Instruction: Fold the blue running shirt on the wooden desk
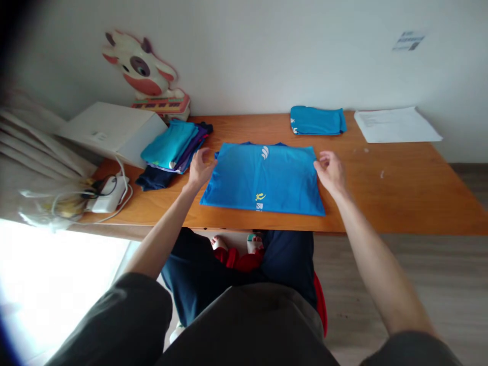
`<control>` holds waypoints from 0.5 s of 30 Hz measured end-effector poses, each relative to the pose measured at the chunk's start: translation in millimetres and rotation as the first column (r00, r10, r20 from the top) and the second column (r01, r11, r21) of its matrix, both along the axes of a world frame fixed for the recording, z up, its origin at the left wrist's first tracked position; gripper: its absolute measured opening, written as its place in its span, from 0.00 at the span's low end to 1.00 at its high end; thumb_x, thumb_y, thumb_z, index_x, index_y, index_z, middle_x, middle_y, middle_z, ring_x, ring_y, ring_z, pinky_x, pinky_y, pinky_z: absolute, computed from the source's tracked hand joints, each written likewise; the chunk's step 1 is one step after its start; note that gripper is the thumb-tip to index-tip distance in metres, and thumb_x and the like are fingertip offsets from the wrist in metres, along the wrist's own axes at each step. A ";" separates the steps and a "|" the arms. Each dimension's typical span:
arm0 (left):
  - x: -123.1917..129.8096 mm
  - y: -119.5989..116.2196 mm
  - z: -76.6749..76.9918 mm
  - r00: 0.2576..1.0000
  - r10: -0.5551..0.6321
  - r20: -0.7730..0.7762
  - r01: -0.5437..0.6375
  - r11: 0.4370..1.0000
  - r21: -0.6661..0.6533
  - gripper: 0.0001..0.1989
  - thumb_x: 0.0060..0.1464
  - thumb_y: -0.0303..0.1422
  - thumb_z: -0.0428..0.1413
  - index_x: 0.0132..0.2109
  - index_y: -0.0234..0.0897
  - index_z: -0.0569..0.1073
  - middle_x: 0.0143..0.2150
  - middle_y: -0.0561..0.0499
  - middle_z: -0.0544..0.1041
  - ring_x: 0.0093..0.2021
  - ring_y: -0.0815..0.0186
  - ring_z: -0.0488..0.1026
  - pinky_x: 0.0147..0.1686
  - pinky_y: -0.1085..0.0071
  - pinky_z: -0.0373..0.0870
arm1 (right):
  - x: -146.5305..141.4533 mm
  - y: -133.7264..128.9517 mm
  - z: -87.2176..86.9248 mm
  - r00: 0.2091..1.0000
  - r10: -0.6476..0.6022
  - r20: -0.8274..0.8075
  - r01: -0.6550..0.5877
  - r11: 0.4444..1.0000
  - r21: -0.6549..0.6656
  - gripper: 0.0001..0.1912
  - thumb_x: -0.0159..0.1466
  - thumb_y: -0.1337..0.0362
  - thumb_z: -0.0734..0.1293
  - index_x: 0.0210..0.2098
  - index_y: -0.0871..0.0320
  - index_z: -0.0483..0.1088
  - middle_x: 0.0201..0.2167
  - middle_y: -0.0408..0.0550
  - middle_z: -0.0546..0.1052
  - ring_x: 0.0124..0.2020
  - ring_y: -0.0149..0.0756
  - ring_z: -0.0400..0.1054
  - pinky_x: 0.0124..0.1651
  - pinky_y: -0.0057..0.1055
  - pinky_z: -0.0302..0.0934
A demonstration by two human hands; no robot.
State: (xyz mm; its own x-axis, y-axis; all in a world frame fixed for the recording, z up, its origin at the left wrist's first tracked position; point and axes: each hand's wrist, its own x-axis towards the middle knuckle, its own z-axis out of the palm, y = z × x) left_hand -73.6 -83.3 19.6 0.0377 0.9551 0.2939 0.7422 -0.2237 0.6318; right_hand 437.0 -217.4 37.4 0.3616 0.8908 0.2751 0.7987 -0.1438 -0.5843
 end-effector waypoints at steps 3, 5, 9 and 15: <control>-36.8 -64.3 -6.8 0.994 0.013 -0.108 -0.026 0.992 -0.123 0.25 0.68 0.45 0.66 0.66 0.41 0.79 0.65 0.37 0.83 0.63 0.45 0.83 0.65 0.49 0.81 | 8.7 -78.8 -19.7 1.000 0.018 0.021 -0.015 0.992 -0.123 0.26 0.70 0.38 0.70 0.54 0.49 0.82 0.47 0.61 0.88 0.49 0.65 0.84 0.57 0.65 0.79; -56.0 -99.3 -8.1 0.987 0.037 -0.155 -0.065 0.981 -0.183 0.22 0.69 0.49 0.66 0.61 0.42 0.82 0.60 0.38 0.85 0.59 0.44 0.85 0.61 0.50 0.82 | 8.9 -123.2 -27.5 1.000 0.022 0.001 -0.021 0.981 -0.195 0.23 0.69 0.35 0.71 0.47 0.45 0.83 0.44 0.60 0.88 0.46 0.69 0.85 0.52 0.68 0.79; -70.2 -131.4 -8.7 0.984 0.026 -0.174 -0.064 0.975 -0.212 0.18 0.69 0.51 0.64 0.52 0.43 0.85 0.53 0.39 0.86 0.52 0.47 0.85 0.56 0.53 0.81 | -2.4 -164.4 -28.7 0.999 0.027 -0.036 -0.035 0.969 -0.245 0.17 0.66 0.35 0.74 0.38 0.38 0.82 0.37 0.55 0.88 0.40 0.70 0.85 0.43 0.67 0.78; -59.6 -131.4 -13.6 0.986 -0.012 0.167 0.053 0.968 -0.245 0.16 0.67 0.51 0.61 0.45 0.44 0.80 0.41 0.48 0.85 0.40 0.56 0.82 0.42 0.62 0.77 | -14.6 -162.6 -23.8 0.983 0.108 -0.149 -0.130 0.981 -0.147 0.18 0.71 0.36 0.70 0.41 0.40 0.78 0.35 0.53 0.86 0.38 0.63 0.84 0.39 0.59 0.77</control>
State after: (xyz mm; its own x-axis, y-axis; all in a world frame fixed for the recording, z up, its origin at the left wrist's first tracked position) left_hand -133.3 -214.7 6.1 0.0411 0.9978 0.0529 0.6198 -0.0670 0.7819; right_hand 422.4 -380.0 13.6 0.2754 0.9576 0.0843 0.7275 -0.1503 -0.6694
